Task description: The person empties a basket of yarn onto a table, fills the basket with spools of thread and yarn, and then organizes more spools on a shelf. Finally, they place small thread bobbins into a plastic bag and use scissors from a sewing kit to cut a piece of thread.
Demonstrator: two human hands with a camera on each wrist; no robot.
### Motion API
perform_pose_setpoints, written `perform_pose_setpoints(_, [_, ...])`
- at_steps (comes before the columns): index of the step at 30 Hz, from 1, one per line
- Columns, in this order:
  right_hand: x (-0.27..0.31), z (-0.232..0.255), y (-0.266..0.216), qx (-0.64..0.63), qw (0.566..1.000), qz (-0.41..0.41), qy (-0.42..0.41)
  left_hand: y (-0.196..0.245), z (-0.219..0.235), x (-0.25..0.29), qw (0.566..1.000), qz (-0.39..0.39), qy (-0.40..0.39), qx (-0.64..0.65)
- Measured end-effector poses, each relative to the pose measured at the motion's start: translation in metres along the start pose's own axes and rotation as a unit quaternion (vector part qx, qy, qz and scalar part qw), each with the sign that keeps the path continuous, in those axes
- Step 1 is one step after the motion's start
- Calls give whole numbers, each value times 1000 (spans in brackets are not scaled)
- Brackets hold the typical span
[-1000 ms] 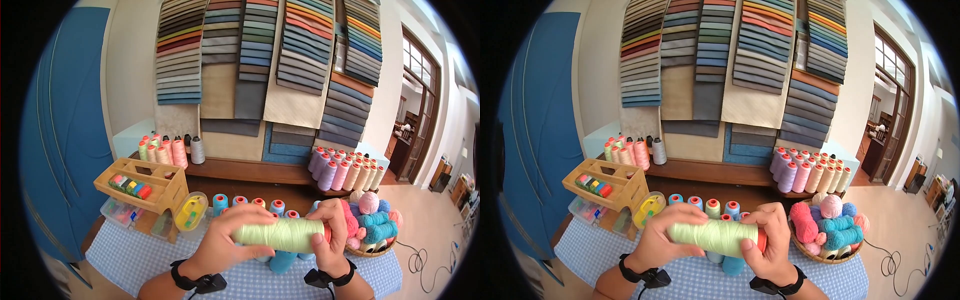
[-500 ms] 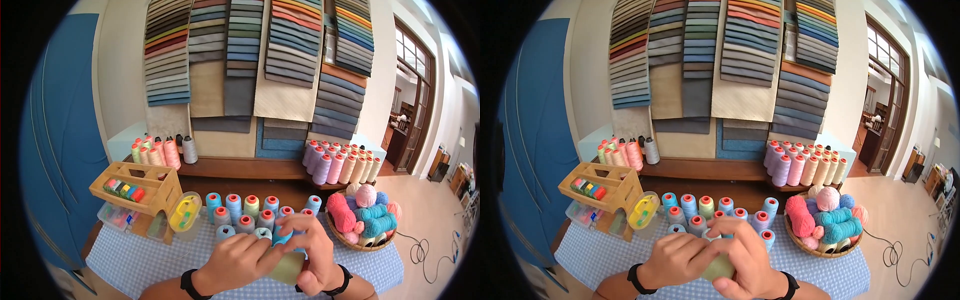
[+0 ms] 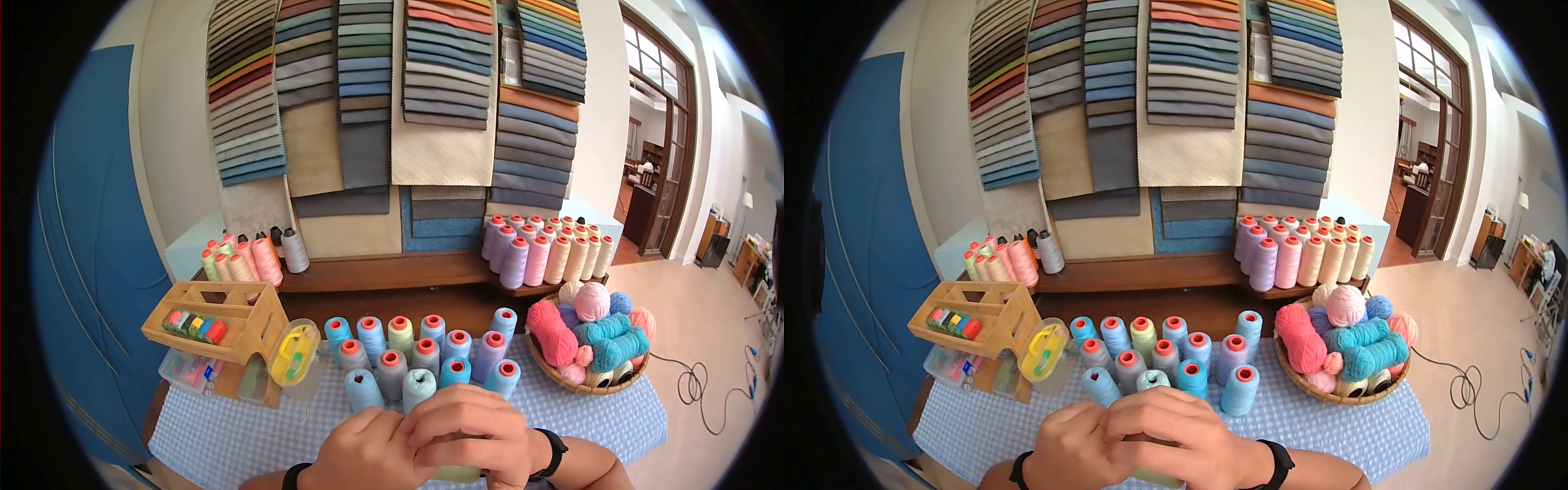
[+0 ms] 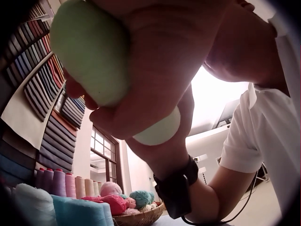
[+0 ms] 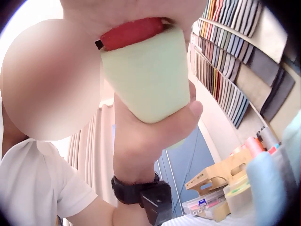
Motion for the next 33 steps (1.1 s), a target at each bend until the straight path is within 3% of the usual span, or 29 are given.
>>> perform_pose_setpoints(4, [5,-8,14,-12,1000,-13,10,-4,-7,-2,999,8,-34,-11])
perform_pose_setpoints(6, [13,-8,16,3,998,39,39,-7,-9,-3,999,11,-37,-11])
perform_pose_setpoints(10, [7,-4,8,20,998,45,27,-7,-10,-4,1000,-1,-27,12])
perform_pose_setpoints(13, [1,-3,9,0,1000,-19,8,-6,-9,-5,999,-4,-19,29])
perform_pose_setpoints(18, [-4,-4,-3,23,1000,5,-17,-8,-4,1,998,6,4,55])
perform_pose_setpoints(19, [-1,-5,0,24,1000,5,-16,-10,-15,10,999,7,-30,45])
perform_pose_setpoints(20, [4,-4,3,30,999,24,8,-11,-24,15,997,7,-64,34])
perform_pose_setpoints(22, [6,-1,-3,37,998,44,33,-8,-19,5,998,6,-42,42])
perform_pose_setpoints(24, [2,5,1,26,997,-50,52,-6,-11,-1,999,5,-20,49])
perform_pose_setpoints(27, [4,8,9,16,994,-98,48,-3,-12,-2,1000,-2,-30,4])
perform_pose_setpoints(31, [13,7,16,38,995,-89,36,-13,-19,4,998,18,-20,58])
perform_pose_setpoints(33, [14,-7,29,-26,983,-174,-48,-19,-28,4,996,26,-37,78])
Point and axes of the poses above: each hand's wrist, its own x-axis away from the middle knuckle, its own z-axis out of the back of the hand, y = z × x, the point moved 10 cm from there along -x, towards the middle knuckle, and after that the axes turned 8 degrees about -y, right-handed, at the moved point
